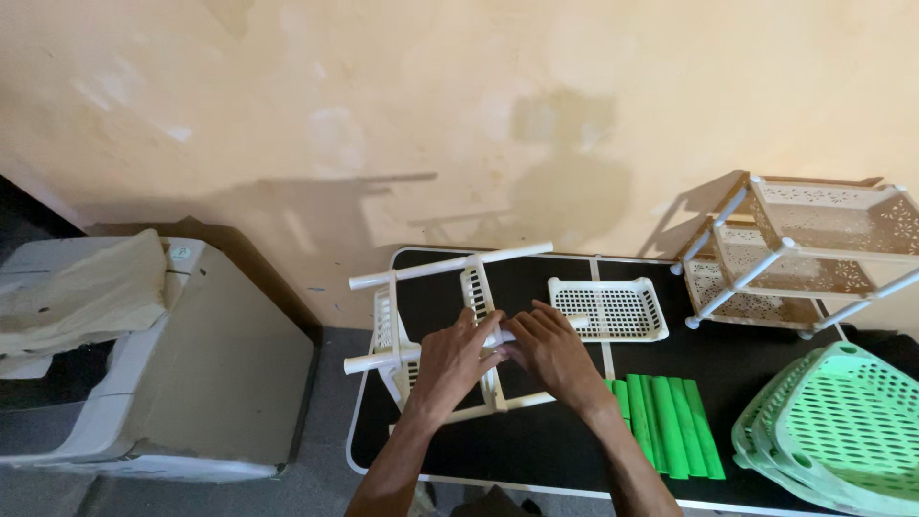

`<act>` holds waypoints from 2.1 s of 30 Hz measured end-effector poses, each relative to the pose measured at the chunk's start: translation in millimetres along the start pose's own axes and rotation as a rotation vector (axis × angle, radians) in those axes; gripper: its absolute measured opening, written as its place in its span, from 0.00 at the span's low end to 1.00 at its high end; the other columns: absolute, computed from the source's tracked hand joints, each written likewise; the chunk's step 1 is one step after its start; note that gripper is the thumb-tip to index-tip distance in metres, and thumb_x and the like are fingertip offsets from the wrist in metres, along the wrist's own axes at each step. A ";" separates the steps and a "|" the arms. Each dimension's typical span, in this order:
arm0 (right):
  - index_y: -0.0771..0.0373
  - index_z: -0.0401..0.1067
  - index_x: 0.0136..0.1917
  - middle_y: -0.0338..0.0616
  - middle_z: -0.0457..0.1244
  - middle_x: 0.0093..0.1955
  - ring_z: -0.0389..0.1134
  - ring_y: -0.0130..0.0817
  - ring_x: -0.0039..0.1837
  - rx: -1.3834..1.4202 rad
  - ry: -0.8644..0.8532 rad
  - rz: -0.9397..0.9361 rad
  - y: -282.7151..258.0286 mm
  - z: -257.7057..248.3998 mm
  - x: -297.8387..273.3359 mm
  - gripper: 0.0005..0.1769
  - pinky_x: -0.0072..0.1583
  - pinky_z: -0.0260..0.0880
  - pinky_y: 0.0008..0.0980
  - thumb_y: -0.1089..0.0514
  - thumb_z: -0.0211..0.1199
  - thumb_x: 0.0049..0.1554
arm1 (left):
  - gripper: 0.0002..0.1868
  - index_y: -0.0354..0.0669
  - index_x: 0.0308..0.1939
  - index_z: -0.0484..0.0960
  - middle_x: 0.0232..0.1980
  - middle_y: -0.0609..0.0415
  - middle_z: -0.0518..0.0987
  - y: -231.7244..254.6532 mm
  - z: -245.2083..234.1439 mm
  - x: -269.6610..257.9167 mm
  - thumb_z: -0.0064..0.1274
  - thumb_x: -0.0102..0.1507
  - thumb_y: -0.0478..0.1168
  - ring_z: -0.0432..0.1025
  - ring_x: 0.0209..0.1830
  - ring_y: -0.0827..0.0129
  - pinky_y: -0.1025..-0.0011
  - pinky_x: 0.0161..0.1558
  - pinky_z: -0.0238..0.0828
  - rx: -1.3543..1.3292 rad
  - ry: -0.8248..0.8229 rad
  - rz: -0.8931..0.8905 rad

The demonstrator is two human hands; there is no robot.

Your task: The person assembles a small plastic storage rack by inserting green and white plastic rods into the holes of white plastic baskets. The person repeatedly inserts and removes rods to fit them into the basket corners, then stacks the baskets to form a multi-tier rack.

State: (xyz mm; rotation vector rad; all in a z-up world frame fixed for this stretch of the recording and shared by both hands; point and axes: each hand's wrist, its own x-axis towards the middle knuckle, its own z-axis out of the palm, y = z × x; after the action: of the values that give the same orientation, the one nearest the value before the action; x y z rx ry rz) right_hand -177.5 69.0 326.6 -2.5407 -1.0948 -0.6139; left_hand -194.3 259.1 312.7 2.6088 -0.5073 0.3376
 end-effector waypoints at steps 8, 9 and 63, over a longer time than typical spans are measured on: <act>0.54 0.73 0.56 0.39 0.67 0.42 0.71 0.39 0.44 0.081 -0.226 0.138 12.4 5.5 1.5 0.18 0.45 0.70 0.41 0.43 0.61 0.58 | 0.36 0.48 0.62 0.77 0.46 0.46 0.79 -13.7 4.0 3.5 0.70 0.52 0.52 0.80 0.32 0.60 0.62 0.30 0.79 -0.022 -0.025 0.050; 0.53 0.72 0.57 0.39 0.67 0.42 0.71 0.39 0.43 0.073 -0.231 0.143 13.7 10.3 2.3 0.19 0.43 0.70 0.41 0.42 0.60 0.58 | 0.36 0.48 0.62 0.78 0.46 0.45 0.79 -15.8 6.7 3.8 0.70 0.52 0.52 0.80 0.32 0.60 0.63 0.30 0.79 -0.028 -0.021 0.058; 0.65 0.73 0.59 0.49 0.69 0.46 0.75 0.37 0.42 0.651 0.269 0.689 70.1 192.5 -0.1 0.14 0.44 0.75 0.37 0.60 0.61 0.61 | 0.25 0.31 0.64 0.75 0.57 0.45 0.82 -293.3 191.2 -15.0 0.60 0.65 0.38 0.76 0.56 0.66 0.69 0.56 0.72 -1.034 0.628 -0.514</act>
State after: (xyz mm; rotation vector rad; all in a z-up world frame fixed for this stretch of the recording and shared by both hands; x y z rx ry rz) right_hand -75.0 106.3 153.2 -1.9833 -0.2161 -0.3175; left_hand -60.6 414.2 28.4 1.4331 0.1953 0.5094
